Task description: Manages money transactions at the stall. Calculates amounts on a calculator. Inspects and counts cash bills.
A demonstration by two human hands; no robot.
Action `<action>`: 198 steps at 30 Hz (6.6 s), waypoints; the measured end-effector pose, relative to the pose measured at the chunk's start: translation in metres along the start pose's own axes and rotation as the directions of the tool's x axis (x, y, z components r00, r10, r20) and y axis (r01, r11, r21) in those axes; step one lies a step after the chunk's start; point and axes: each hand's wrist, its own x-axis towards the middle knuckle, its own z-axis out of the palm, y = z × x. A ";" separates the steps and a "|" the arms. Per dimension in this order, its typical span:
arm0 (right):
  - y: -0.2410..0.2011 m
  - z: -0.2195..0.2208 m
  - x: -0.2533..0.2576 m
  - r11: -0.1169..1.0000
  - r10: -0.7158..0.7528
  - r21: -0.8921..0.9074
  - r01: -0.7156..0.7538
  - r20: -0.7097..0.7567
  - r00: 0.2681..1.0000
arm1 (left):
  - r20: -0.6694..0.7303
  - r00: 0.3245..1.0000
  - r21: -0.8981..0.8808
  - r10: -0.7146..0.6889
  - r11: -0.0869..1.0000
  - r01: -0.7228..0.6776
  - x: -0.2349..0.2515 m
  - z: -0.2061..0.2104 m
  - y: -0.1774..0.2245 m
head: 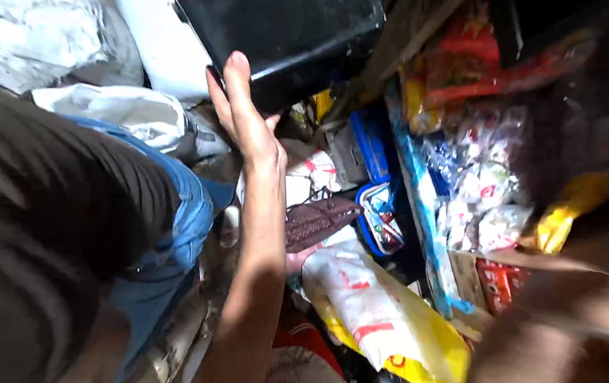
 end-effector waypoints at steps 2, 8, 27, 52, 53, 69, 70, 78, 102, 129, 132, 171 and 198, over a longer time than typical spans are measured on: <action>0.034 0.071 -0.066 0.979 0.119 0.125 -0.160 0.287 0.950 | 0.014 0.998 0.025 -0.069 0.997 0.068 -0.054 -0.036 -0.019; 0.059 0.174 -0.178 0.117 0.692 0.500 -0.858 0.579 0.432 | 0.127 0.982 0.169 -0.137 0.979 0.114 -0.198 -0.138 -0.058; 0.258 -0.035 -0.371 -0.010 0.797 0.732 -0.681 0.417 0.437 | 0.483 0.308 0.806 -0.820 0.554 0.211 -0.237 -0.232 -0.149; 0.327 0.034 -0.390 0.307 0.943 0.150 -0.940 0.086 0.322 | 0.384 0.362 0.899 -0.849 0.433 0.060 -0.217 -0.271 -0.273; 0.329 0.036 -0.388 0.281 0.955 0.128 -0.951 0.062 0.290 | 0.364 0.357 0.910 -0.860 0.411 0.060 -0.216 -0.272 -0.282; 0.277 0.043 -0.367 0.133 0.989 -0.109 -0.985 -0.051 0.139 | 0.348 0.432 0.937 -0.832 0.309 -0.160 -0.227 -0.264 -0.255; 0.272 0.043 -0.369 0.159 0.985 -0.098 -0.982 -0.051 0.165 | 0.341 0.445 0.940 -0.828 0.296 -0.171 -0.230 -0.261 -0.251; 0.225 0.006 -0.318 0.242 0.969 -0.128 -0.962 -0.013 0.245 | 0.392 0.424 0.920 -0.816 0.334 -0.207 -0.228 -0.210 -0.195; 0.235 -0.023 -0.260 0.397 0.815 -0.426 -0.813 -0.244 0.526 | 0.825 0.237 0.553 -0.513 0.647 -0.525 -0.148 -0.052 -0.287; 0.271 0.061 -0.341 0.408 0.900 -0.790 -0.458 0.265 0.345 | 0.588 0.622 0.695 -0.518 0.716 -0.061 -0.195 -0.223 -0.205; 0.293 0.073 -0.342 0.493 0.816 -0.823 -0.283 0.325 0.479 | 0.465 0.654 0.741 -0.597 0.667 0.082 -0.230 -0.282 -0.192; 0.216 0.060 -0.356 0.586 0.795 -0.076 -0.807 0.248 0.554 | 0.485 0.261 0.746 -0.835 0.550 0.375 -0.289 -0.289 -0.198; 0.250 0.028 -0.431 0.548 0.798 -0.828 -0.120 0.475 0.371 | 0.099 0.475 0.810 -0.874 0.348 0.472 -0.312 -0.278 -0.223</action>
